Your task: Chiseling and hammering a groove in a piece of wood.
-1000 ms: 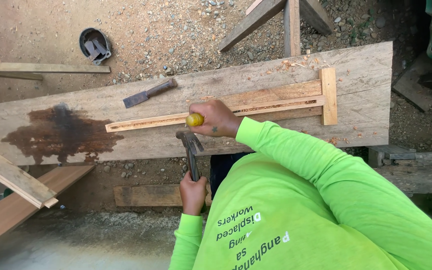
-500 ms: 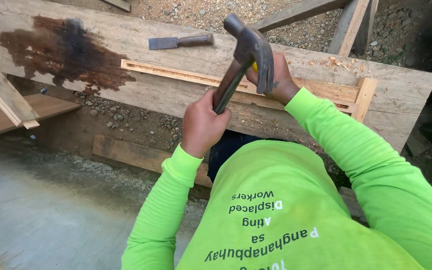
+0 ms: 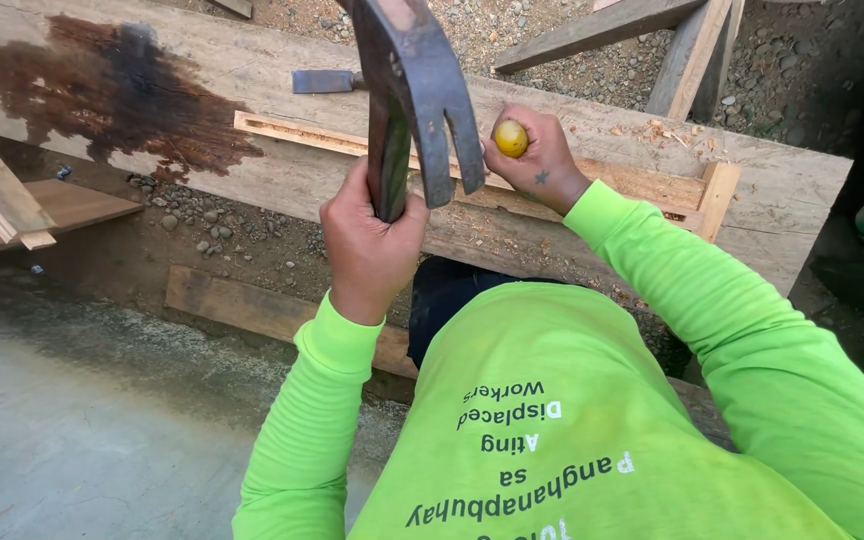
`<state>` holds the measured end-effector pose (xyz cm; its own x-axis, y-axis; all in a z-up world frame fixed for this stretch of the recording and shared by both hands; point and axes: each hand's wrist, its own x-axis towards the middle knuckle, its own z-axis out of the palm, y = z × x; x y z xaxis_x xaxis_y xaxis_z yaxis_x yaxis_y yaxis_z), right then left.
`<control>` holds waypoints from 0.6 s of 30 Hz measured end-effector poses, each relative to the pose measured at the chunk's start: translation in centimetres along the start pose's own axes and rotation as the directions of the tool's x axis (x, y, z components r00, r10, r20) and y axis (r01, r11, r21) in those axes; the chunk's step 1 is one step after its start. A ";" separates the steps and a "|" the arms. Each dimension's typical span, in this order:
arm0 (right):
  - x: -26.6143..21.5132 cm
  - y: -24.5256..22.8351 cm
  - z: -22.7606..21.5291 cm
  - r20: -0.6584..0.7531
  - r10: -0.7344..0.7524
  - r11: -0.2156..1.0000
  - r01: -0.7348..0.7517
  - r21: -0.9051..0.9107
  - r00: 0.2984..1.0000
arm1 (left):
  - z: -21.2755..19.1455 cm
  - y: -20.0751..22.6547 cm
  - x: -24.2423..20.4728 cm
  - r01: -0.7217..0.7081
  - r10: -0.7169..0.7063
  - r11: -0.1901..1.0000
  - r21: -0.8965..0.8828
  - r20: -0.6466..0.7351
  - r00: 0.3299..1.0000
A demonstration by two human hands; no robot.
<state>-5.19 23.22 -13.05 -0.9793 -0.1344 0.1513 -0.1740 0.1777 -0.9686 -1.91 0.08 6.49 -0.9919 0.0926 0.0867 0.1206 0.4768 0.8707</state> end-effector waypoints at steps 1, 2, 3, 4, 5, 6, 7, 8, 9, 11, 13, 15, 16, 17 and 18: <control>0.2 -0.7 0.0 0.003 0.000 1.000 0.000 -0.001 1.000 | 0.8 -1.1 -0.4 0.002 -0.002 1.000 -0.001 -0.003 1.000; 0.4 -1.3 0.1 0.019 0.028 0.999 -0.029 0.018 0.999 | 1.6 -2.2 -0.7 0.080 -0.080 0.997 0.008 0.020 0.997; 0.6 -2.0 0.3 0.037 0.055 0.998 -0.057 0.037 0.998 | 2.3 -3.3 -1.1 0.156 -0.157 0.988 0.019 0.042 0.987; 0.5 -1.7 0.1 0.041 0.054 0.998 -0.055 0.037 0.998 | 2.7 -4.1 -1.4 0.157 -0.158 0.987 0.018 0.038 0.987; 0.4 -1.5 0.1 0.057 -0.024 0.999 0.025 -0.022 0.998 | 3.0 -4.9 -1.6 0.160 -0.195 0.967 0.197 0.170 0.966; 0.4 -1.2 0.0 0.079 -0.100 0.991 0.106 -0.078 0.992 | 3.4 -5.7 -1.8 0.135 -0.251 0.920 0.368 0.289 0.924; 0.6 -1.4 -0.1 0.083 -0.102 0.991 0.109 -0.079 0.991 | 3.1 -5.2 -1.6 0.137 -0.251 0.920 0.367 0.285 0.925; 0.9 -1.7 -0.1 0.075 -0.039 0.994 0.047 -0.101 0.996 | 2.7 -4.7 -1.3 0.171 -0.291 0.912 0.374 0.294 0.910; 0.7 -1.9 0.0 0.068 0.033 0.992 -0.025 -0.121 0.997 | 2.4 -4.2 -1.5 0.210 -0.338 0.900 0.381 0.308 0.889; 0.4 -2.3 0.3 0.055 0.060 0.998 -0.059 -0.034 0.997 | 1.6 -3.1 -1.1 0.190 -0.300 0.916 0.353 0.288 0.909; 0.5 -2.1 0.3 0.039 0.087 0.995 -0.089 0.052 0.995 | 1.0 -2.1 -0.8 0.163 -0.256 0.931 0.325 0.269 0.928; 0.3 -1.2 0.2 0.023 0.058 0.988 -0.054 -0.148 0.998 | 0.6 -1.2 -1.1 0.128 -0.144 0.985 0.115 0.146 0.979; -0.1 -1.0 0.3 0.023 0.061 0.987 -0.057 -0.149 0.998 | 0.9 -1.4 -1.5 0.130 -0.146 0.985 0.113 0.148 0.978; -0.1 -0.7 0.4 0.017 0.070 0.992 -0.068 -0.109 0.997 | 1.2 -1.6 -1.4 0.143 -0.148 0.988 0.062 0.078 0.986; 0.0 -0.6 0.3 0.011 0.080 0.994 -0.079 -0.069 0.997 | 1.5 -1.7 -1.4 0.152 -0.152 0.988 0.009 0.008 0.988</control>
<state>-5.09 22.81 -12.56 -0.9889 -0.1301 0.0713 -0.1028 0.2548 -0.9615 -0.63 0.43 4.13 -0.9984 0.0257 -0.0504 -0.0312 0.4931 0.8694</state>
